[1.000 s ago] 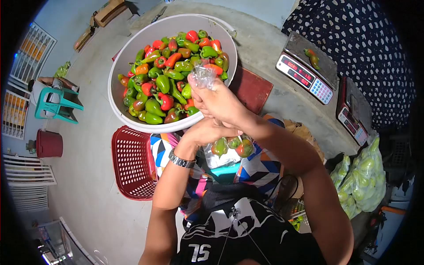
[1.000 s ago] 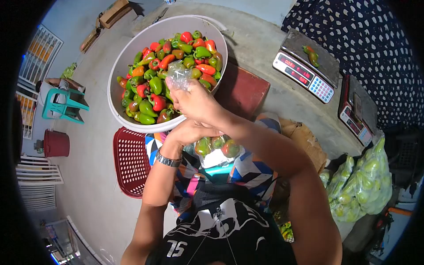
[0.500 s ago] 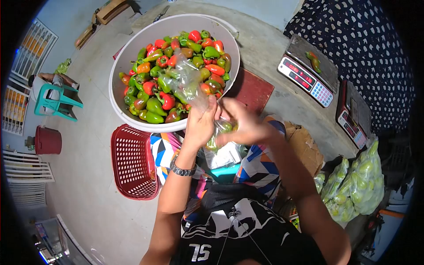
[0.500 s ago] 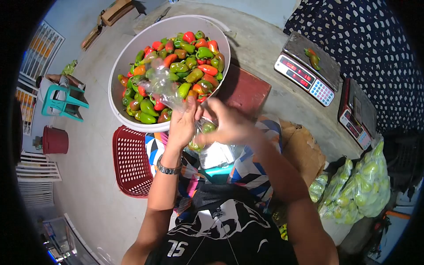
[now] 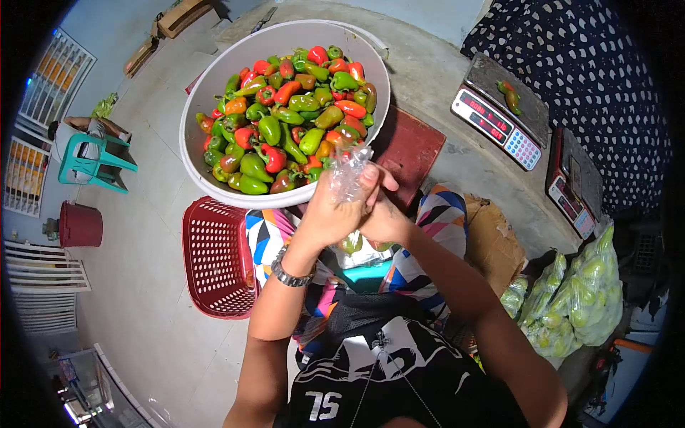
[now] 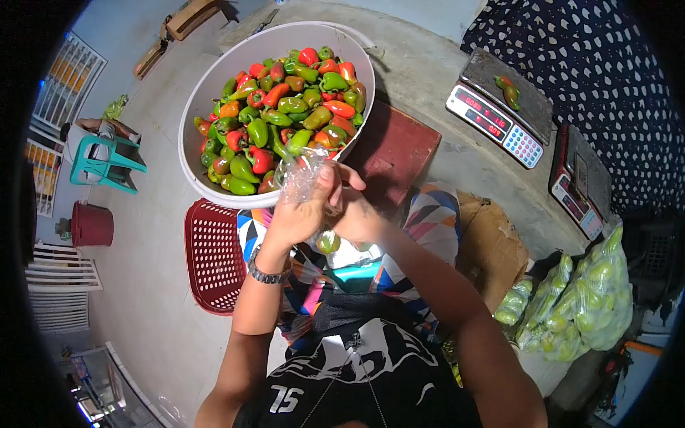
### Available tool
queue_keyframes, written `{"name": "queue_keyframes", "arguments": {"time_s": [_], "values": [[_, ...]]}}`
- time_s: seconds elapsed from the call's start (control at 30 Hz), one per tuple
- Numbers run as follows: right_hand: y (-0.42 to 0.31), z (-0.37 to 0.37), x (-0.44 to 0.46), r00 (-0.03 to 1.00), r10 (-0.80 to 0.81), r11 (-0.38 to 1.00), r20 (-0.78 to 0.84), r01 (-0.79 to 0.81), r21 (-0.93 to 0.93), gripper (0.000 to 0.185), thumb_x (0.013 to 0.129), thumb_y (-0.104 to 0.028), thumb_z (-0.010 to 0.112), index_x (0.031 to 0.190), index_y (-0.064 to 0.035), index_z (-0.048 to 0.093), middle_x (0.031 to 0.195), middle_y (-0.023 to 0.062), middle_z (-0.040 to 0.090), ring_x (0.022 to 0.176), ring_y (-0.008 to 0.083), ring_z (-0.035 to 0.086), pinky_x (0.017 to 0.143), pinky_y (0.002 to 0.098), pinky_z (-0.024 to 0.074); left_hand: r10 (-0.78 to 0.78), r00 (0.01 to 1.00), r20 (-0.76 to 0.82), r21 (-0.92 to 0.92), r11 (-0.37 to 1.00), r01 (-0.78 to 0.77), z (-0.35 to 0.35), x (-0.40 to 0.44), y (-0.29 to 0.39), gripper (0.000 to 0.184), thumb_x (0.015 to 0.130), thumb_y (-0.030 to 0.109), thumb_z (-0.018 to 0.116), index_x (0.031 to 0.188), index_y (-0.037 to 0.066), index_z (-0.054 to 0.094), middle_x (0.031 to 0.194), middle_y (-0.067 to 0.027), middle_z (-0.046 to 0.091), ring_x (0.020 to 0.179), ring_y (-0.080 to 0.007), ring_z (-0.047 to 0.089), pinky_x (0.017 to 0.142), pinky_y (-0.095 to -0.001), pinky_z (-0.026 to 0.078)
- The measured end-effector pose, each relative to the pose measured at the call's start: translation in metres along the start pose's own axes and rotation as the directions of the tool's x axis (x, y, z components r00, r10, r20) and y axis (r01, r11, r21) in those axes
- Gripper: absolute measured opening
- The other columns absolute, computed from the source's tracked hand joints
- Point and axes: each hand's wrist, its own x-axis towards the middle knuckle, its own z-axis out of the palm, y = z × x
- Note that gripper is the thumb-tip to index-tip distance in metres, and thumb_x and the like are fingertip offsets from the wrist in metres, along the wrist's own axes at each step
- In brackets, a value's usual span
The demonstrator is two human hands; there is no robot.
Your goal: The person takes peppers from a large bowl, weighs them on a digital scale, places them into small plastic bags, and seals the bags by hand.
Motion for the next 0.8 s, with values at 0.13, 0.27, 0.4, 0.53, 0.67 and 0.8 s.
{"name": "queue_keyframes", "arguments": {"time_s": [0.13, 0.27, 0.4, 0.53, 0.67, 0.8], "values": [[0.017, 0.009, 0.005, 0.967, -0.012, 0.955, -0.256, 0.087, 0.284, 0.025, 0.090, -0.007, 0.063, 0.112, -0.0034, 0.071, 0.095, 0.0205, 0.075, 0.091, 0.0376, 0.075, 0.080, 0.0420, 0.0575, -0.098, 0.994, 0.050, -0.103, 0.989, 0.103, -0.024, -0.003, -0.010, 0.076, 0.087, 0.045, 0.082, 0.139, -0.001, 0.053, 0.133, -0.0133, 0.060, 0.124, -0.0200, 0.057, 0.106, -0.0343, 0.047], [-0.006, -0.011, 0.003, 0.977, -0.106, 0.962, -0.187, 0.148, 0.229, 0.029, 0.085, -0.012, 0.069, 0.113, -0.0028, 0.071, 0.098, 0.0212, 0.074, 0.091, 0.0378, 0.074, 0.083, 0.0419, 0.0573, -0.239, 0.967, 0.089, -0.427, 0.868, 0.254, -0.008, -0.027, -0.067, 0.106, 0.071, 0.038, 0.096, 0.152, -0.001, 0.040, 0.145, -0.0143, 0.054, 0.136, -0.0258, 0.050, 0.116, -0.0372, 0.037], [-0.025, -0.012, 0.007, 0.915, -0.350, 0.934, -0.202, 0.356, -0.004, 0.028, 0.086, -0.018, 0.071, 0.109, -0.0028, 0.071, 0.094, 0.0209, 0.073, 0.088, 0.0371, 0.073, 0.081, 0.0417, 0.0567, -0.203, 0.940, 0.274, -0.566, 0.756, 0.329, -0.014, -0.051, -0.092, 0.096, 0.076, 0.023, 0.092, 0.153, 0.000, 0.039, 0.146, -0.0105, 0.053, 0.136, -0.0227, 0.050, 0.115, -0.0373, 0.039], [-0.025, -0.009, 0.011, 0.992, -0.039, 0.935, -0.120, 0.078, 0.346, 0.023, 0.098, -0.027, 0.065, 0.100, -0.0044, 0.068, 0.093, 0.0110, 0.070, 0.080, 0.0267, 0.067, 0.071, 0.0390, 0.0523, -0.224, 0.861, 0.457, -0.463, 0.767, 0.445, -0.020, -0.038, -0.064, 0.076, 0.079, 0.002, 0.084, 0.147, 0.000, 0.048, 0.141, -0.0099, 0.059, 0.128, -0.0203, 0.057, 0.108, -0.0356, 0.045], [-0.062, -0.008, 0.022, 0.963, 0.258, 0.484, 0.074, -0.195, 0.853, 0.041, 0.110, -0.041, 0.048, 0.081, -0.0114, 0.049, 0.072, -0.0041, 0.042, 0.060, 0.0083, 0.041, 0.054, 0.0269, 0.0331, -0.362, 0.738, 0.570, -0.067, 0.874, 0.481, -0.029, -0.022, -0.039, 0.049, 0.074, 0.005, 0.089, 0.119, -0.002, 0.071, 0.116, -0.0099, 0.074, 0.112, -0.0203, 0.067, 0.102, -0.0330, 0.049], [-0.083, -0.012, 0.025, 0.967, 0.238, 0.564, 0.088, -0.211, 0.799, 0.047, 0.111, -0.046, 0.047, 0.075, -0.0153, 0.044, 0.067, -0.0071, 0.036, 0.058, 0.0029, 0.032, 0.050, 0.0235, 0.0235, -0.282, 0.739, 0.612, -0.125, 0.888, 0.443, -0.023, -0.018, -0.057, 0.044, 0.077, 0.001, 0.088, 0.117, -0.003, 0.071, 0.116, -0.0130, 0.075, 0.113, -0.0209, 0.068, 0.099, -0.0352, 0.053]]}}
